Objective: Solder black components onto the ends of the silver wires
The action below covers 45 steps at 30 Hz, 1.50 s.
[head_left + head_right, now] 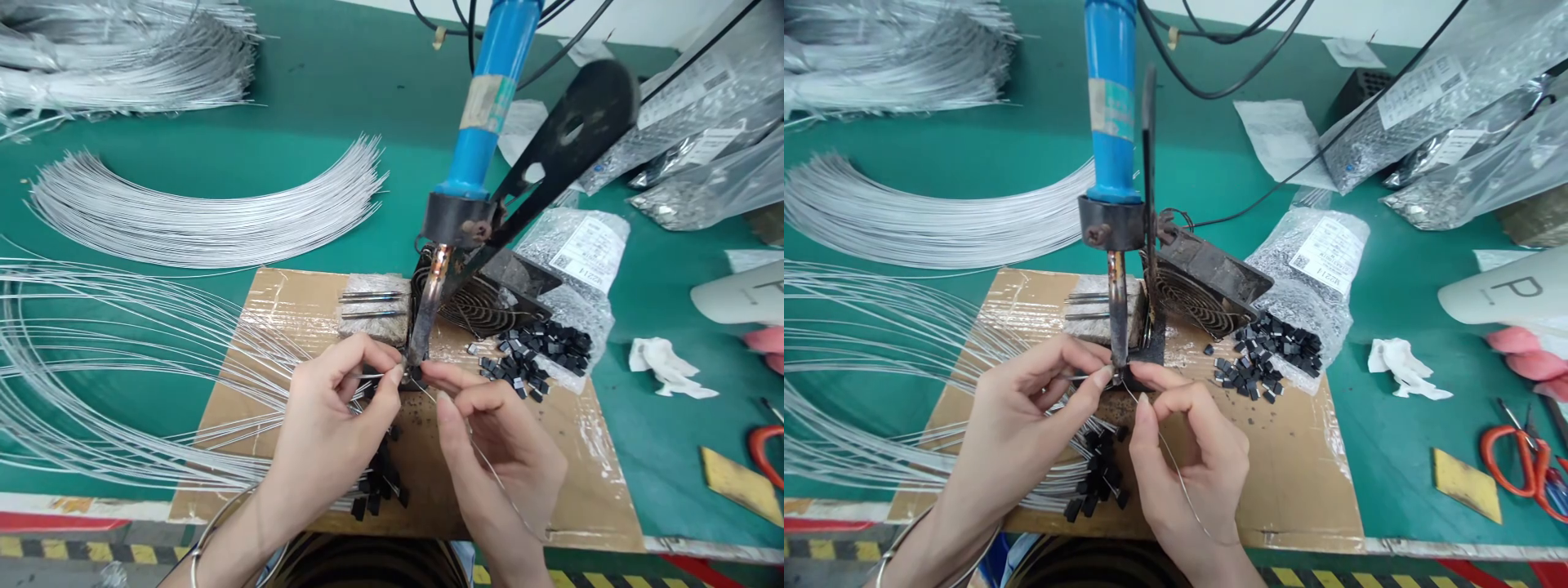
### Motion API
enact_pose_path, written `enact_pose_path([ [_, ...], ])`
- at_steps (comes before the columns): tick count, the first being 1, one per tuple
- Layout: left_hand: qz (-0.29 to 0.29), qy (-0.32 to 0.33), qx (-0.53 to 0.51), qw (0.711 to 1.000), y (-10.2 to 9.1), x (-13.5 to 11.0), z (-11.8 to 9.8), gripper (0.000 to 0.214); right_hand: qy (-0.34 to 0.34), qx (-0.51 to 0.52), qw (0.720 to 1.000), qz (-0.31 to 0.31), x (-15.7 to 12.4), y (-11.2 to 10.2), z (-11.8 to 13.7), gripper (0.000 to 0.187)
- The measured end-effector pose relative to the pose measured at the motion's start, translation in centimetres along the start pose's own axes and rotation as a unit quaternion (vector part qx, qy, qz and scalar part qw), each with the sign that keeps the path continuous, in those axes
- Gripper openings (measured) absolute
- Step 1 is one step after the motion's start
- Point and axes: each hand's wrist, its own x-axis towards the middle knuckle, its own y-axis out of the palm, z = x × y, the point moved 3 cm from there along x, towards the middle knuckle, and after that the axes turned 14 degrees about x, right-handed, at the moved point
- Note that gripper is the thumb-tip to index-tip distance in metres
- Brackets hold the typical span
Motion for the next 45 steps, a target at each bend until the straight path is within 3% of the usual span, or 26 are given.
enact_pose_path([
  [18, 0.007, -0.016, 0.015, 1.0, -0.01, -0.12, 0.14, 0.015, -0.012, -0.007, 1.0, -0.005, -0.09, 0.09, -0.07, 0.014],
  [45, -0.008, 0.014, 0.027, 0.999, 0.17, -0.39, 0.33, 0.017, -0.027, -0.005, 1.0, -0.003, -0.1, 0.05, -0.36, 0.016],
])
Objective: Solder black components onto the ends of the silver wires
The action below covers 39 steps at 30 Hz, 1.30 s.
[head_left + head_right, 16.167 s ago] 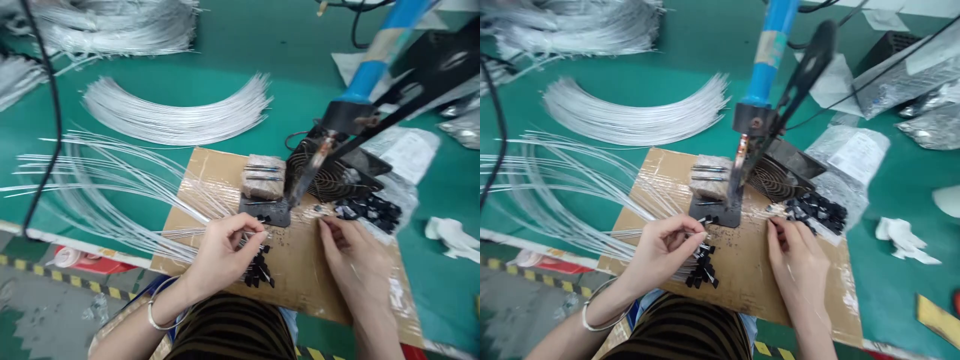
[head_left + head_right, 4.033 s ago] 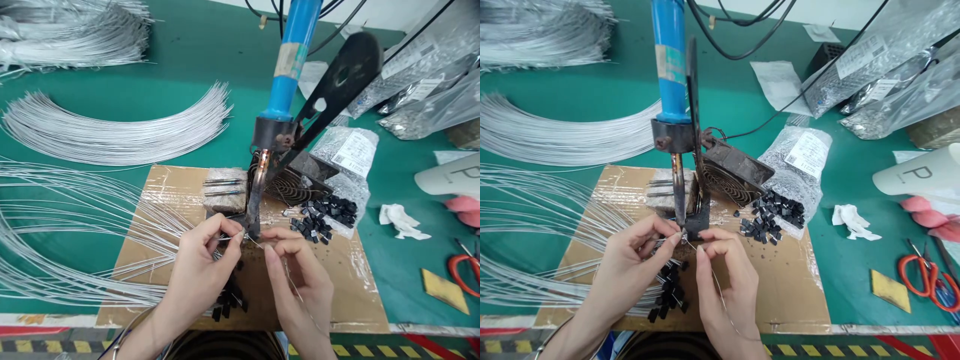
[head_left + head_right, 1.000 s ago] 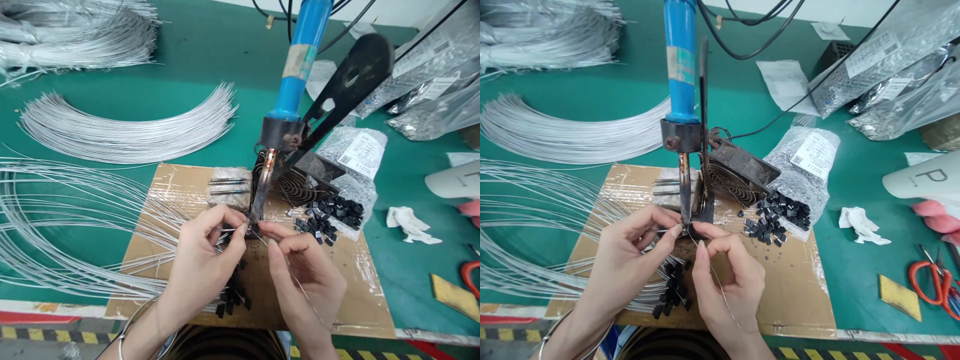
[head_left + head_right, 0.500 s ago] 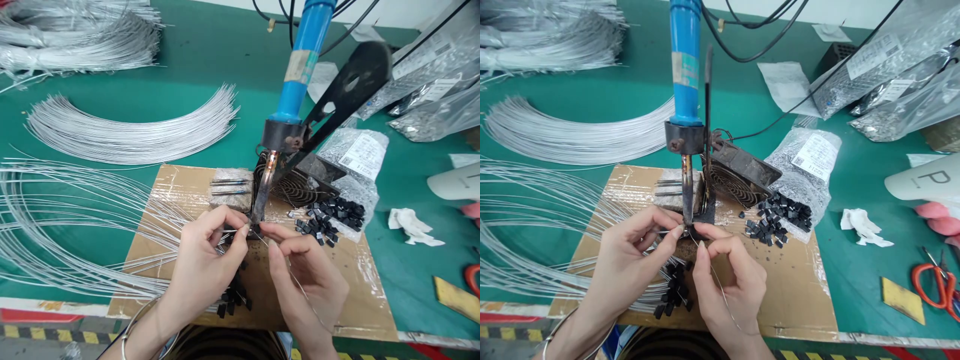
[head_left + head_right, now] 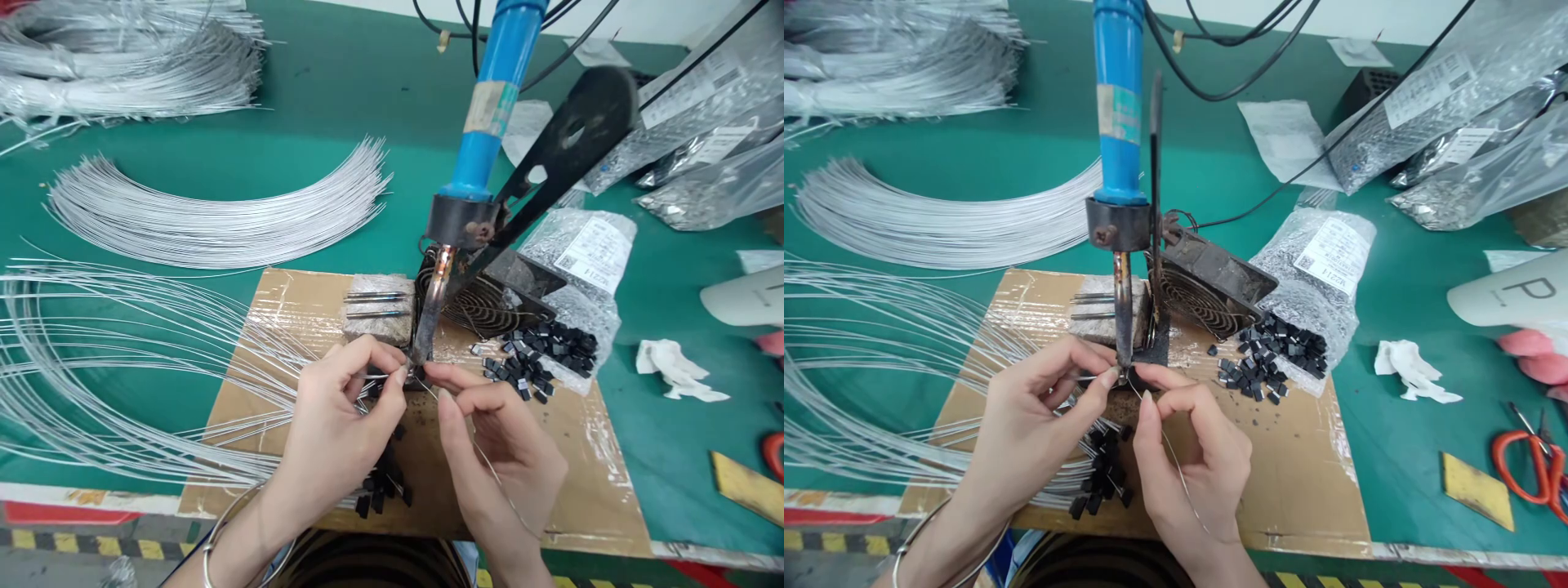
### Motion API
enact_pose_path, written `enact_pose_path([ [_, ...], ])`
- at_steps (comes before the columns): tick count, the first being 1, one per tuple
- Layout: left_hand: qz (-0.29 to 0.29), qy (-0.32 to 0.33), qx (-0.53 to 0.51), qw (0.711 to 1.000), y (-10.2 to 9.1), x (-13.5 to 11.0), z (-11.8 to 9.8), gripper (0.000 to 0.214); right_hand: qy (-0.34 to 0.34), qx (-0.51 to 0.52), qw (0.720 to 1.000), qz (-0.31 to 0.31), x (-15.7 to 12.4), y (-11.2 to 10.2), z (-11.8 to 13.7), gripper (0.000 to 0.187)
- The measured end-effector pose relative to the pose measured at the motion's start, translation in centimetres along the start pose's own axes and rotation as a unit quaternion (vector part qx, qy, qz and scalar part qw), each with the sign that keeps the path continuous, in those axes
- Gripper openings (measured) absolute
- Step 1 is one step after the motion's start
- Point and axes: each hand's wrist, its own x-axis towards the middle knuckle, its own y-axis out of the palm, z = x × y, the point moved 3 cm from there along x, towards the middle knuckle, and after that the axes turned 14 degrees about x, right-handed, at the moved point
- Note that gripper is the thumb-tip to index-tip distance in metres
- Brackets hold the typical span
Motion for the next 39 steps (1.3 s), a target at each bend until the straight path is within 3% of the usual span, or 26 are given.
enact_pose_path([
  [18, -0.015, 0.025, 0.027, 0.999, -0.22, -0.28, -0.05, 0.017, -0.022, 0.0, 1.0, -0.004, -0.06, 0.24, 0.13, 0.015],
  [28, -0.005, 0.006, 0.03, 1.0, 0.05, -0.17, 0.08, 0.017, -0.024, -0.014, 0.999, 0.02, 0.09, -0.17, -0.08, 0.017],
  [39, -0.005, 0.012, 0.019, 1.0, -0.19, -0.16, -0.21, 0.017, -0.033, -0.008, 0.999, -0.002, -0.16, 0.06, -0.03, 0.015],
])
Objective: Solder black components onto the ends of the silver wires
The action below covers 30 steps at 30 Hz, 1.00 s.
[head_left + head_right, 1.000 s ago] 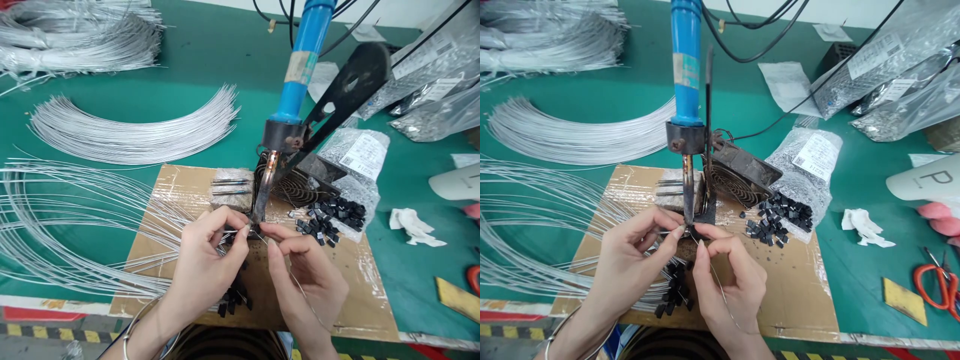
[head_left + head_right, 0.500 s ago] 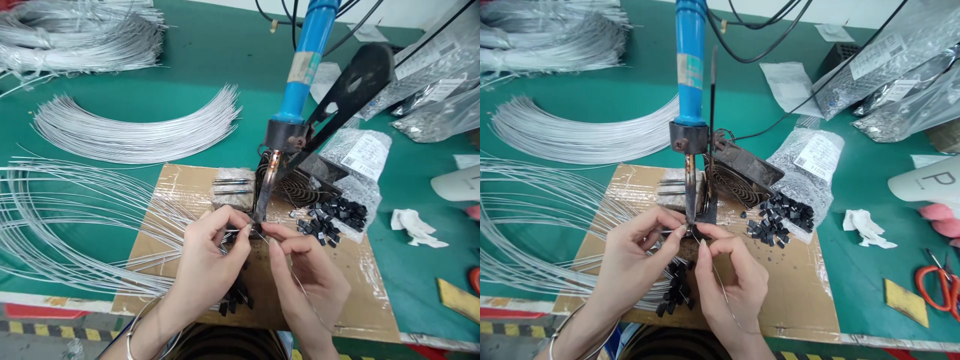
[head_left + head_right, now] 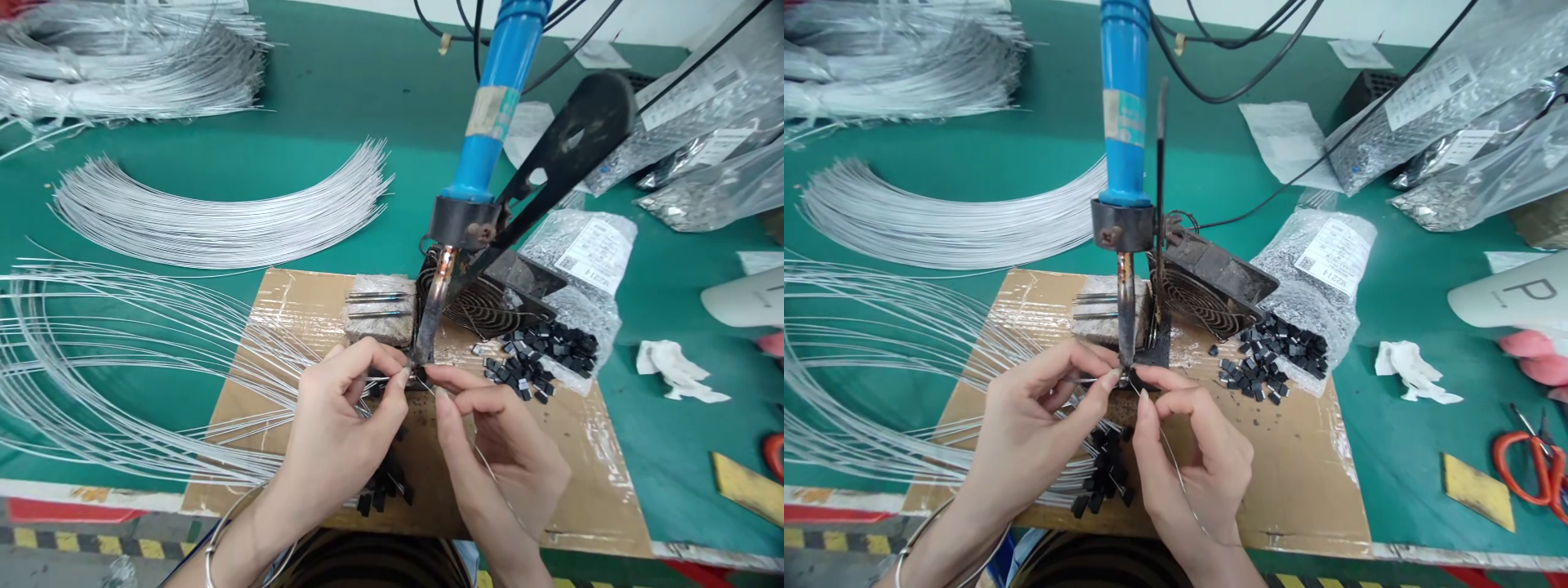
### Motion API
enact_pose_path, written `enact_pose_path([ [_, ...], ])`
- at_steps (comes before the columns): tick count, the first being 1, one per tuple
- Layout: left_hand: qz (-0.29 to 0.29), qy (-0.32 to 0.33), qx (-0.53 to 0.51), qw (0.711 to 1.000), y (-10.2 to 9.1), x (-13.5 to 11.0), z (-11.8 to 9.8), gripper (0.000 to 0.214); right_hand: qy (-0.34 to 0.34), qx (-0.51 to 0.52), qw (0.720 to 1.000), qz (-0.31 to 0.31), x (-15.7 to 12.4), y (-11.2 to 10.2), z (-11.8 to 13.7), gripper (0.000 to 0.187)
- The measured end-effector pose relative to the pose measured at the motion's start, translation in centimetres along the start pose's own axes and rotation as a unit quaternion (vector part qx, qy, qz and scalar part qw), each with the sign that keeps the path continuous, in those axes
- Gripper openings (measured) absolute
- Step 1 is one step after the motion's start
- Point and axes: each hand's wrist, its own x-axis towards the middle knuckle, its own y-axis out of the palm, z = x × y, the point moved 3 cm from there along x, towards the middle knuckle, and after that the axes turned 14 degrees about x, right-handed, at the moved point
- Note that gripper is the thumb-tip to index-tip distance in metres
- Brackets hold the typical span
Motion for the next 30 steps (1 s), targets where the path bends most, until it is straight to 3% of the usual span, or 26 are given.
enact_pose_path([
  [19, -0.005, 0.001, 0.012, 1.0, 0.16, -0.14, 0.18, 0.017, -0.015, -0.018, 1.0, 0.01, -0.2, 0.05, -0.02, 0.016],
  [22, -0.001, -0.003, 0.014, 1.0, 0.27, -0.14, 0.27, 0.017, -0.026, -0.031, 0.999, -0.009, -0.12, 0.28, -0.03, 0.015],
  [30, -0.001, 0.007, 0.028, 1.0, 0.19, -0.24, 0.13, 0.018, -0.101, -0.113, 0.988, 0.008, -0.11, 0.53, 0.47, 0.02],
])
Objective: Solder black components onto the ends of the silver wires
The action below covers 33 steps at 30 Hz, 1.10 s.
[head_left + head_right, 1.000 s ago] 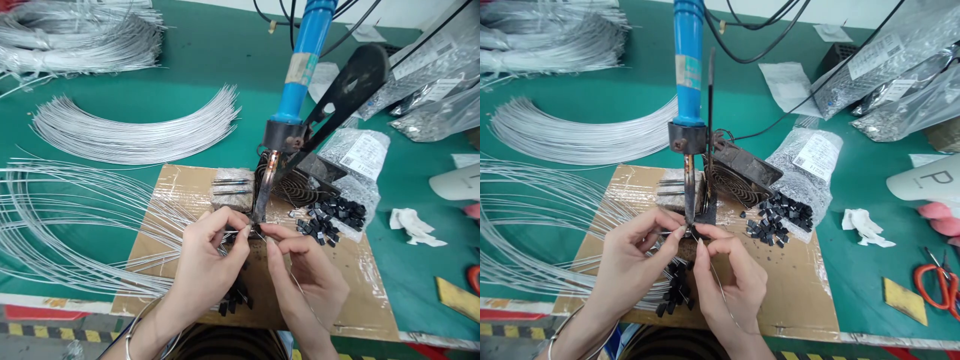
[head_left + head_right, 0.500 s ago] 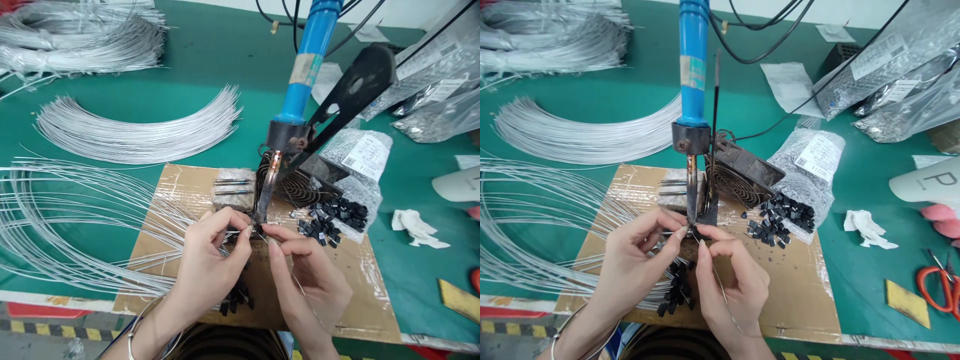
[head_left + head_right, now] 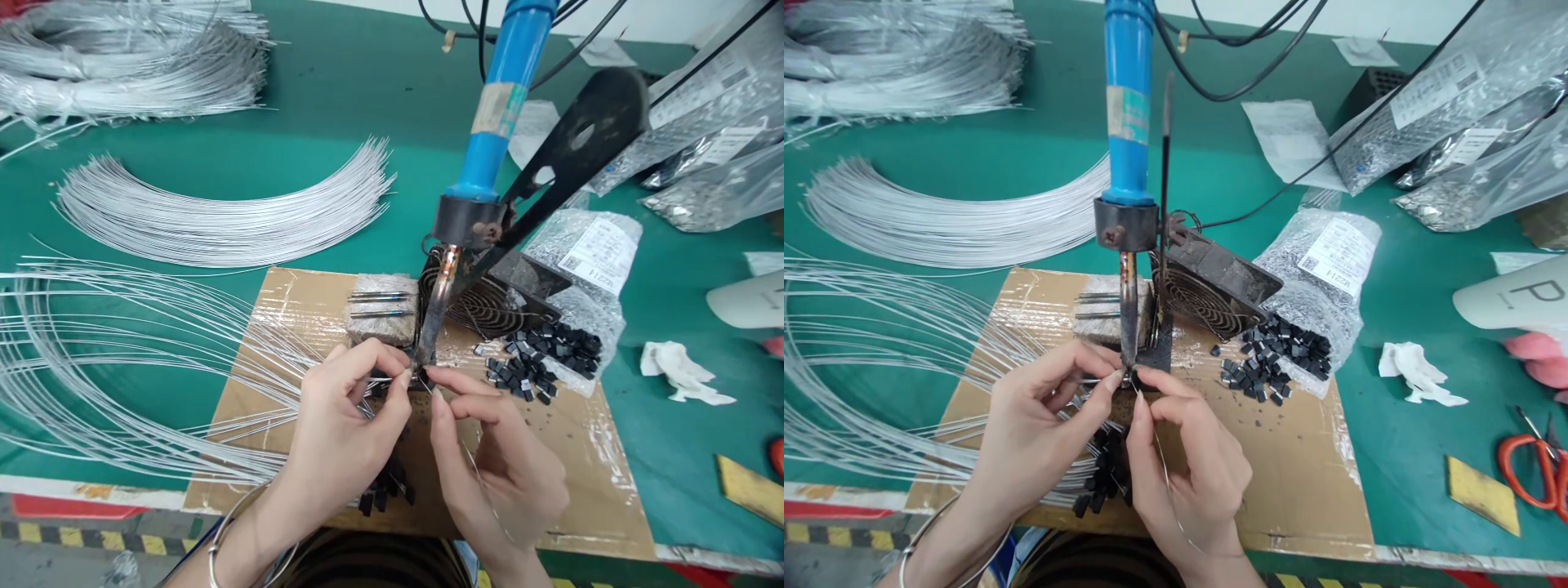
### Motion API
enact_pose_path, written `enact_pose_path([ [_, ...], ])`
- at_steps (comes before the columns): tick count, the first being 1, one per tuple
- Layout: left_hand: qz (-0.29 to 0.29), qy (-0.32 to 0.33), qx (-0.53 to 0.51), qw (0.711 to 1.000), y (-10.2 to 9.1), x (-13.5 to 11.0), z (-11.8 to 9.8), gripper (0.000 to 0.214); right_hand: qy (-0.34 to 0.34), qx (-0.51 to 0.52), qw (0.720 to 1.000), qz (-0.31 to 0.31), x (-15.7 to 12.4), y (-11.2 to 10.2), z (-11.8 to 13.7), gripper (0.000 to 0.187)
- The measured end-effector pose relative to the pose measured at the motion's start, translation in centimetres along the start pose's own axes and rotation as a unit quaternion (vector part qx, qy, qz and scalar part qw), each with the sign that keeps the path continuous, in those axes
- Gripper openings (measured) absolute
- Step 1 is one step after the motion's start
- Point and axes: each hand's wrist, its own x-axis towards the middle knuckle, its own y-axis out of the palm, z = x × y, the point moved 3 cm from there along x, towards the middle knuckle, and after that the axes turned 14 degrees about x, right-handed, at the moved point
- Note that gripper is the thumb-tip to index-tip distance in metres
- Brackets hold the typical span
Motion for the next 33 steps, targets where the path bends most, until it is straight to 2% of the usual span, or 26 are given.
enact_pose_path([
  [9, -0.005, 0.011, 0.001, 1.0, -0.2, 0.06, -0.24, 0.017, -0.034, -0.019, 0.999, 0.015, -0.04, 0.17, 0.2, 0.024],
  [25, -0.002, 0.008, 0.008, 1.0, -0.05, 0.02, -0.04, 0.018, -0.022, -0.029, 0.999, 0.008, 0.08, 0.13, -0.01, 0.021],
  [33, 0.005, 0.008, -0.006, 1.0, 0.0, 0.02, 0.04, 0.017, -0.037, -0.037, 0.999, 0.005, 0.16, 0.35, 0.34, 0.022],
])
